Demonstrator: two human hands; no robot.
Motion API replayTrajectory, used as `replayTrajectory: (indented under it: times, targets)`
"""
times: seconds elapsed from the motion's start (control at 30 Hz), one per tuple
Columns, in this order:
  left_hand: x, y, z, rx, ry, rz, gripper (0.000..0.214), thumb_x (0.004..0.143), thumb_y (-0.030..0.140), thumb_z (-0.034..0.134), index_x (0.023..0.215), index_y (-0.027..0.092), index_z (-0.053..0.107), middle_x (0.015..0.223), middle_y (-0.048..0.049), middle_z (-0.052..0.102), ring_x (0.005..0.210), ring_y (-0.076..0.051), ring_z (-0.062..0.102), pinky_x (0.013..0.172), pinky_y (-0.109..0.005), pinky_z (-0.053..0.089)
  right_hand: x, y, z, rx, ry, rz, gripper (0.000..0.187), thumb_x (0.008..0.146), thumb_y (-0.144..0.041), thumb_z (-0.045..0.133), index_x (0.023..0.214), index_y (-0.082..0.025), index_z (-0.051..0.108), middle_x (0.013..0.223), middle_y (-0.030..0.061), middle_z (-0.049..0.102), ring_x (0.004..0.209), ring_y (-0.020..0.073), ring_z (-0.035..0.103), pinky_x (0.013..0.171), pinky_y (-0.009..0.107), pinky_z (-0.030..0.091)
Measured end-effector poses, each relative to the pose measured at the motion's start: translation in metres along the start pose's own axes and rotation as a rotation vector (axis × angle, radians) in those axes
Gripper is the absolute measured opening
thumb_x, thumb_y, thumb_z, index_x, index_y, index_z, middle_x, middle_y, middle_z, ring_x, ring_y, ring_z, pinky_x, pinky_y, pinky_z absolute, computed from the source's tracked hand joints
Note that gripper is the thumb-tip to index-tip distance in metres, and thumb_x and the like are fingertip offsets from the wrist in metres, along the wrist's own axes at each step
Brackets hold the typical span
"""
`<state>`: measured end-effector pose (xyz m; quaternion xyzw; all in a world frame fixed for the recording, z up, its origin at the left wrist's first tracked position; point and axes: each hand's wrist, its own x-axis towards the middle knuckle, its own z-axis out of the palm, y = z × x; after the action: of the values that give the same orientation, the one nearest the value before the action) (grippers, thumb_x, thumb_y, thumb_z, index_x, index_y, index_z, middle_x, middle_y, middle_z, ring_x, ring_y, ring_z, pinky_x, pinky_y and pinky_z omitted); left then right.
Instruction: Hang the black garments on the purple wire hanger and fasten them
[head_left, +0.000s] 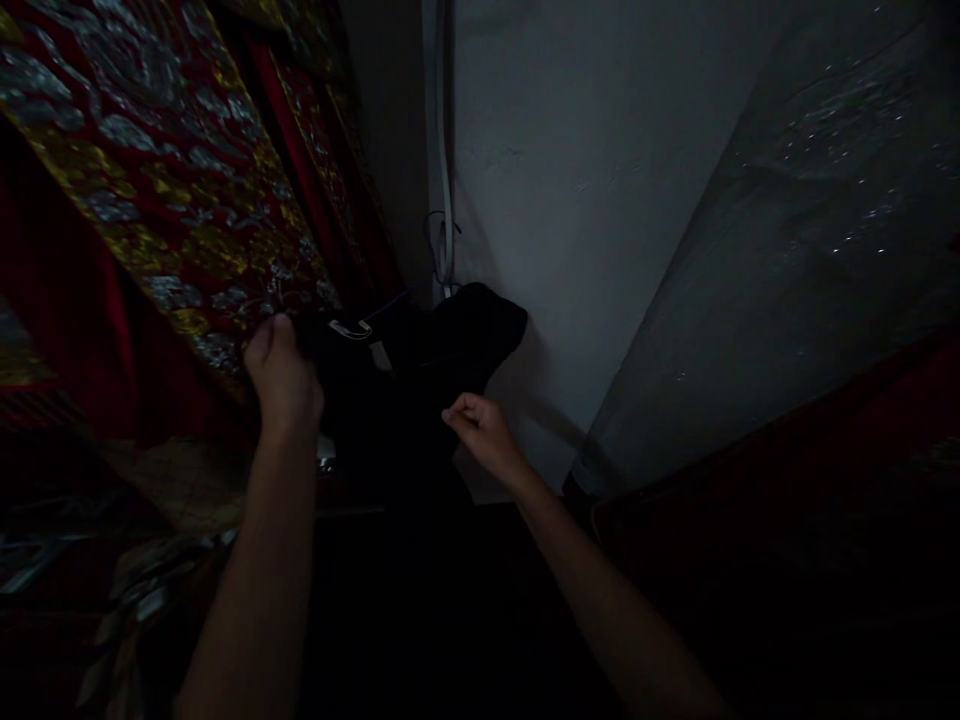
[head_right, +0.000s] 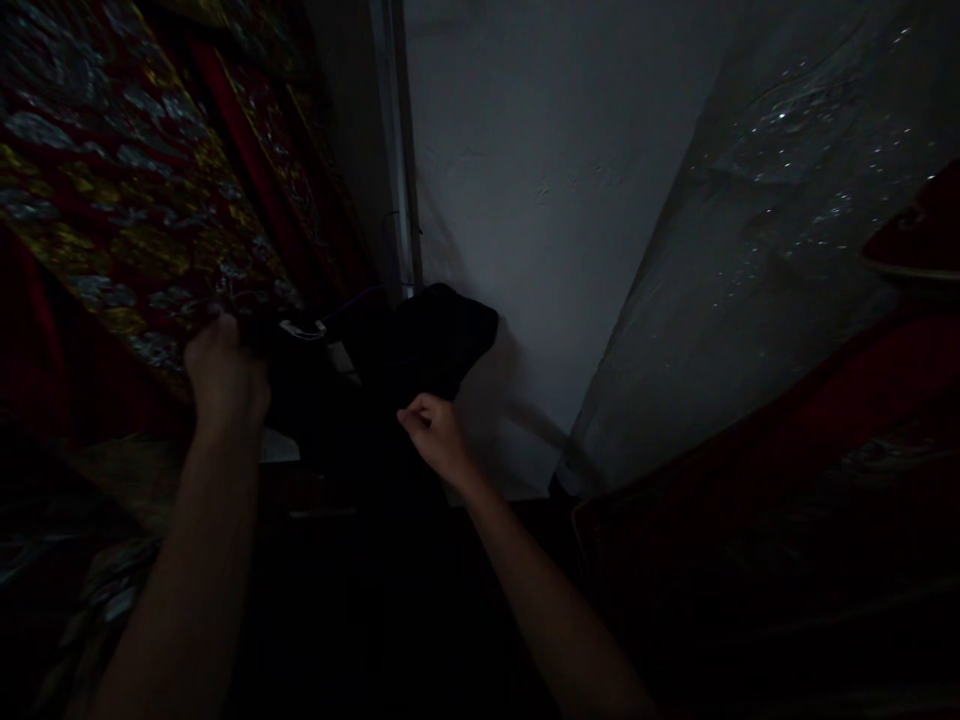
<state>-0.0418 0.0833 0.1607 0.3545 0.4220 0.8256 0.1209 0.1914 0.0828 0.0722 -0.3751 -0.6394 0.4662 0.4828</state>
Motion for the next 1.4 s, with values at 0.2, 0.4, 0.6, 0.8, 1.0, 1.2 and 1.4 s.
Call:
replayTrajectory:
  times: [0.2,0.4,0.6,0.8,1.0,1.2,1.4]
  targets:
    - [-0.025,-0.043,-0.042,-0.078,0.148,-0.271,0.013,0.083,0.032,0.059,0.084,0.021,0.053,0.087,0.0006,0.063,0.083,-0.014,0.062,0.074,-0.027,0.052,-0.057,0.000,0.010,0.229,-0.110,0.044,0.032,0.081,-0.049,0.069,0.072,-0.022,0.054,0.051,-0.0070,0.046,0.045,0.0089,0.038,0.047,0.024,0.027]
    - [-0.058,-0.079,-0.049,0.035,0.047,-0.450,0.024,0.073,0.040,0.064,0.080,0.020,0.051,0.069,0.0053,0.054,0.058,-0.009,0.056,0.054,-0.021,0.045,-0.080,0.016,0.014,0.361,-0.031,0.085,0.036,0.081,-0.051,0.070,0.069,-0.022,0.052,0.045,-0.0096,0.037,0.040,0.0078,0.031,0.045,0.024,0.024]
    - [-0.099,-0.090,-0.061,0.067,-0.133,-0.573,0.043,0.059,0.051,0.076,0.079,0.018,0.055,0.060,0.0061,0.051,0.052,-0.012,0.056,0.050,-0.022,0.043,-0.084,0.029,0.003,0.417,0.101,0.110,0.028,0.079,-0.041,0.068,0.064,-0.022,0.052,0.044,-0.0101,0.032,0.041,0.0081,0.027,0.045,0.025,0.024]
    - [-0.122,-0.056,-0.045,0.007,-0.255,-0.422,0.039,0.074,0.053,0.075,0.094,0.020,0.064,0.081,0.0032,0.060,0.072,-0.011,0.057,0.066,-0.019,0.046,-0.084,0.044,-0.011,0.046,0.180,0.049,0.023,0.082,-0.037,0.066,0.068,-0.022,0.057,0.062,-0.0023,0.053,0.060,0.0141,0.051,0.059,0.028,0.040]
    - [-0.146,0.008,-0.011,0.123,-0.685,-0.078,0.017,0.094,0.038,0.061,0.096,0.022,0.066,0.088,-0.0013,0.065,0.083,-0.016,0.062,0.077,-0.025,0.049,-0.075,0.016,0.007,-0.063,0.034,-0.147,0.058,0.076,-0.033,0.079,0.128,-0.024,0.055,0.129,0.0094,0.064,0.119,0.0260,0.060,0.104,0.040,0.046]
    - [-0.137,0.011,-0.002,0.155,-0.873,0.152,0.025,0.099,0.040,0.054,0.114,0.024,0.066,0.125,-0.0101,0.063,0.124,-0.024,0.057,0.109,-0.036,0.042,-0.060,-0.022,-0.006,0.056,-0.086,0.026,0.016,0.084,-0.034,0.061,0.089,-0.021,0.069,0.082,0.0017,0.067,0.082,0.0214,0.063,0.074,0.030,0.050]
    - [-0.136,-0.028,-0.021,0.241,-1.259,-0.247,0.044,0.096,0.057,0.050,0.103,0.022,0.077,0.098,-0.0095,0.077,0.087,-0.025,0.073,0.074,-0.033,0.059,-0.035,-0.066,-0.059,-0.281,-0.209,-0.253,0.014,0.076,-0.020,0.055,0.073,-0.021,0.069,0.076,0.0026,0.065,0.076,0.0206,0.060,0.072,0.031,0.047]
